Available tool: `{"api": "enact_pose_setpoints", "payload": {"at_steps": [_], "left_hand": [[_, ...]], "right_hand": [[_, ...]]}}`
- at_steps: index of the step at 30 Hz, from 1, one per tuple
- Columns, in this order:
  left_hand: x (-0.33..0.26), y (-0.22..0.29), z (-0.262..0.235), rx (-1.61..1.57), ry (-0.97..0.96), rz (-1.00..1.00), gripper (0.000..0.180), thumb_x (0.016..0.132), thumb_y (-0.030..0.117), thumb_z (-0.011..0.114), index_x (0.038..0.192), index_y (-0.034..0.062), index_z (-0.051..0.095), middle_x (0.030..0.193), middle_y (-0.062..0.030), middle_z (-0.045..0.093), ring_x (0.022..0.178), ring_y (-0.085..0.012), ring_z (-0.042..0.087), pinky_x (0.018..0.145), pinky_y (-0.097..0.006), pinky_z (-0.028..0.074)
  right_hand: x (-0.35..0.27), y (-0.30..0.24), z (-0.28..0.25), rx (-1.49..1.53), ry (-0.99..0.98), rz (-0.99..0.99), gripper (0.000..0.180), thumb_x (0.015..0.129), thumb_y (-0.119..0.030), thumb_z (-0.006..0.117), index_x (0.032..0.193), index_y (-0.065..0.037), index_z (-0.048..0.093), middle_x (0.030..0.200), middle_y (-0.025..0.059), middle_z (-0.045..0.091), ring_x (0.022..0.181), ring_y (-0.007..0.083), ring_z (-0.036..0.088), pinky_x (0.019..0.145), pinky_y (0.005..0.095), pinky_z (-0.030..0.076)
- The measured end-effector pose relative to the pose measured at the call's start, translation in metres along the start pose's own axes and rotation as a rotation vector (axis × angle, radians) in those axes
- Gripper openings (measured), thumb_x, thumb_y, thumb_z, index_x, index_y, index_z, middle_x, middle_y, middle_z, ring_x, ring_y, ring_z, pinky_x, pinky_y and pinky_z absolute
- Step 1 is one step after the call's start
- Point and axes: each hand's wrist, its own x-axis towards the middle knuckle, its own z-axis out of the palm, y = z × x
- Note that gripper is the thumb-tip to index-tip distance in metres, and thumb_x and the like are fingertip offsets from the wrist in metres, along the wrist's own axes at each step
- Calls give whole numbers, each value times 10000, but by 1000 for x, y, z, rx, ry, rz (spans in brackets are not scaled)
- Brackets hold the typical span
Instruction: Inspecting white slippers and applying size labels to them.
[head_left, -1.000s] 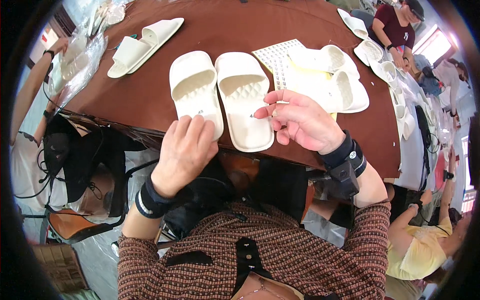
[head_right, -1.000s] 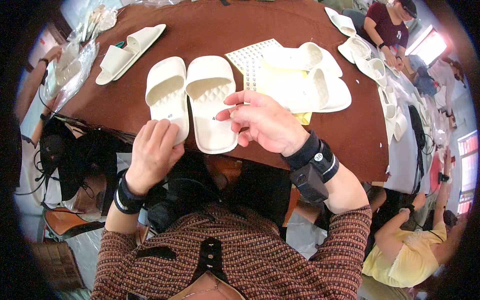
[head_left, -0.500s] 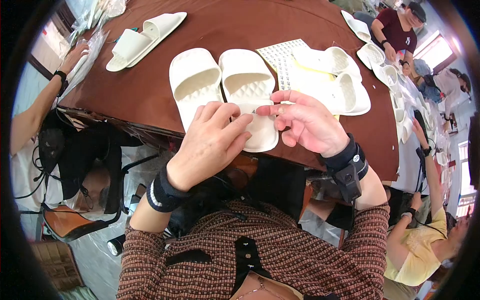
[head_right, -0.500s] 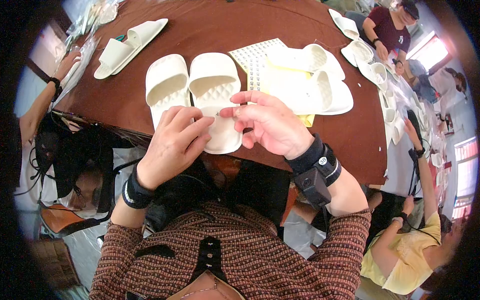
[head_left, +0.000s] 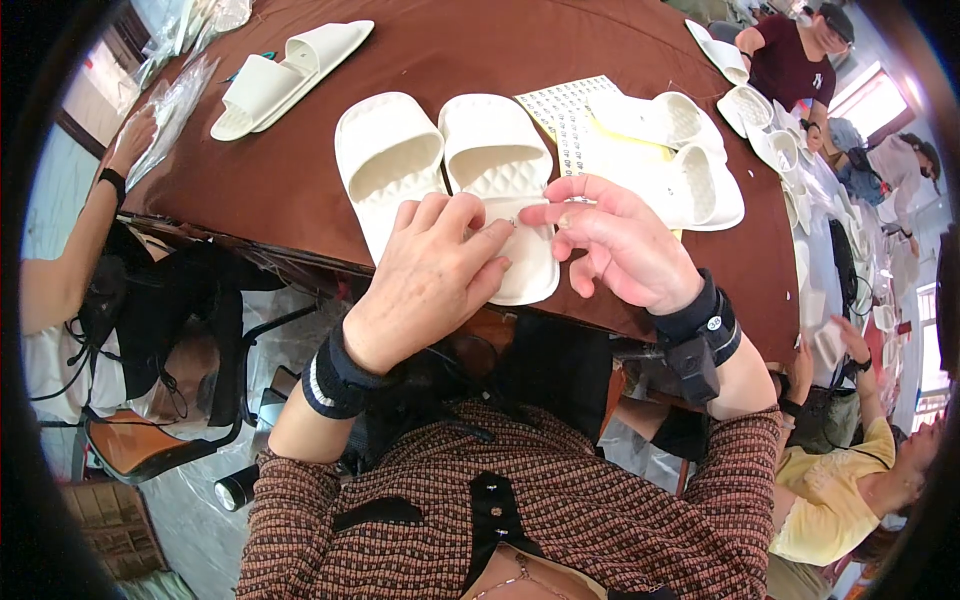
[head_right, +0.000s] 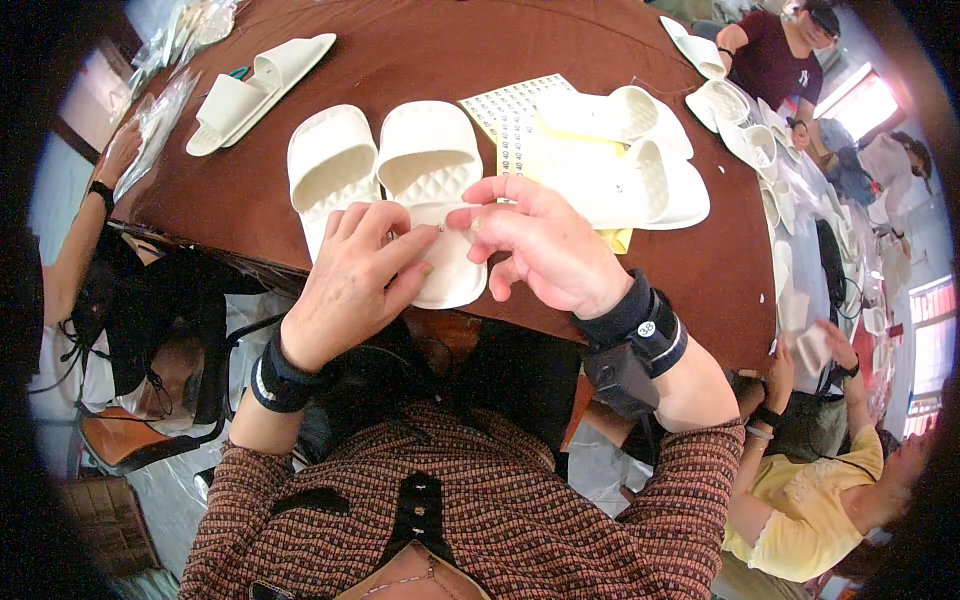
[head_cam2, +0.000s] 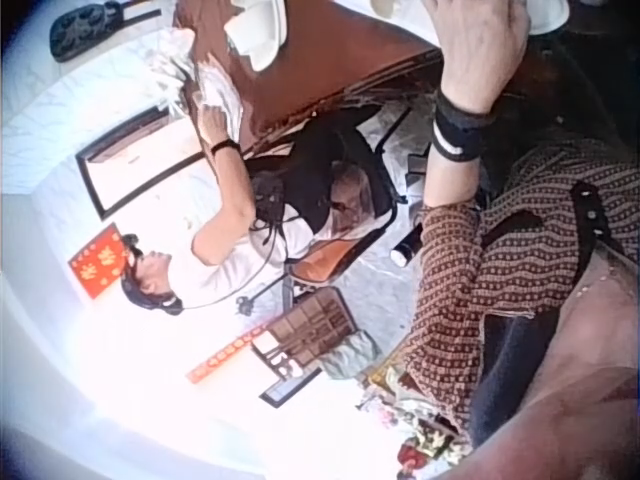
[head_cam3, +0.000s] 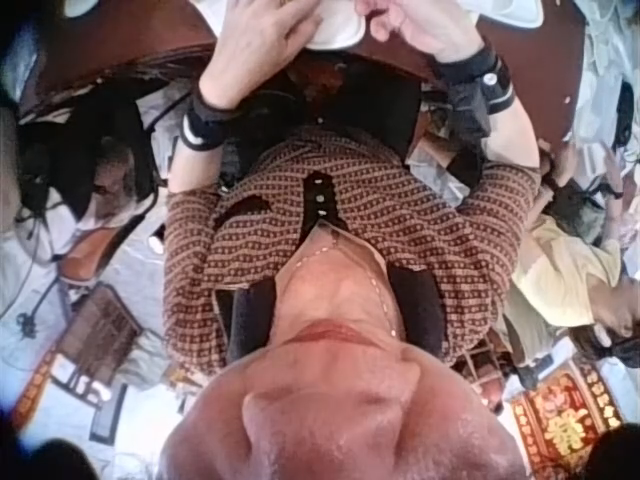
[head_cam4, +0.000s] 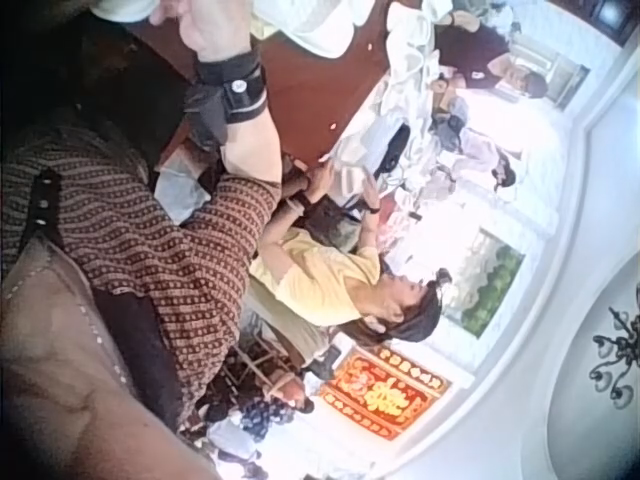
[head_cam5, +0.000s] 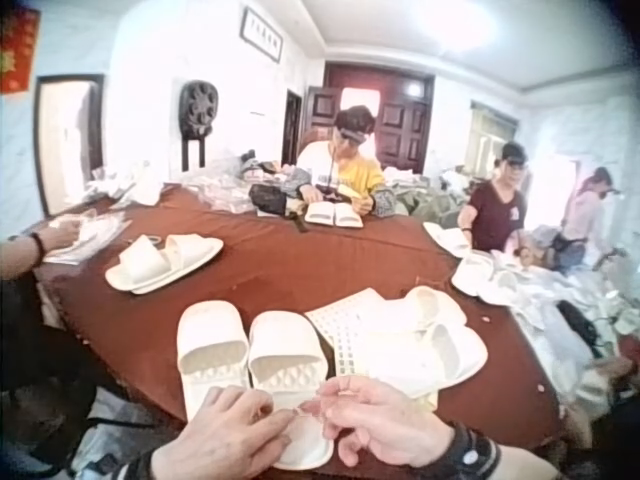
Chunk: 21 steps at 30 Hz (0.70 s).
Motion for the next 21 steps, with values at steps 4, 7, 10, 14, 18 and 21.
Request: {"api": "enact_pose_setpoints", "payload": {"at_steps": [4, 7, 10, 14, 18, 21], "left_hand": [[-1, -1, 1, 13, 3, 2, 278, 773, 133, 671, 1046, 87, 649, 973, -77, 528, 940, -263, 508, 813, -377, 389], [0, 0, 0, 9, 3, 4, 279, 768, 135, 674, 1042, 89, 649, 973, -75, 529, 940, -263, 508, 812, -377, 387], [1, 0, 0, 16, 12, 11, 281, 762, 136, 679, 1038, 87, 648, 972, -73, 528, 939, -265, 507, 811, -378, 386], [0, -2, 0, 19, 13, 10, 300, 759, 133, 682, 1054, 88, 655, 972, -69, 530, 938, -264, 506, 808, -377, 386], [-1, -3, 3, -2, 25, 15, 298, 758, 132, 682, 1052, 83, 669, 967, -67, 533, 929, -262, 509, 806, -376, 388], [-1, -2, 2, 0, 34, 21, 282, 760, 131, 682, 1037, 77, 674, 959, -68, 535, 923, -258, 511, 804, -374, 390]], "right_hand": [[-2, 4, 6, -171, 51, -145, 289, 891, -52, 515, 1171, 3, 470, 1005, 96, 598, 744, 109, 573, 480, 222, 506], [-8, 3, 14, -292, -6, -163, 268, 887, -25, 478, 1153, 4, 476, 949, 93, 588, 674, 96, 566, 468, 209, 491], [-10, 11, 17, -403, -28, -181, 271, 874, -1, 451, 1143, -3, 481, 896, 92, 576, 585, 87, 546, 458, 208, 480], [-13, 0, 20, -545, -55, -37, 328, 895, 16, 429, 1221, -2, 454, 894, 73, 601, 712, 58, 543, 475, 188, 468], [-15, -1, 15, -580, 11, -122, 351, 888, 25, 418, 1236, 0, 452, 798, 50, 574, 615, 54, 533, 459, 178, 439], [-16, -1, 13, -547, 9, -178, 349, 883, 28, 417, 1229, 1, 454, 826, 62, 586, 591, 56, 536, 457, 179, 439]]}}
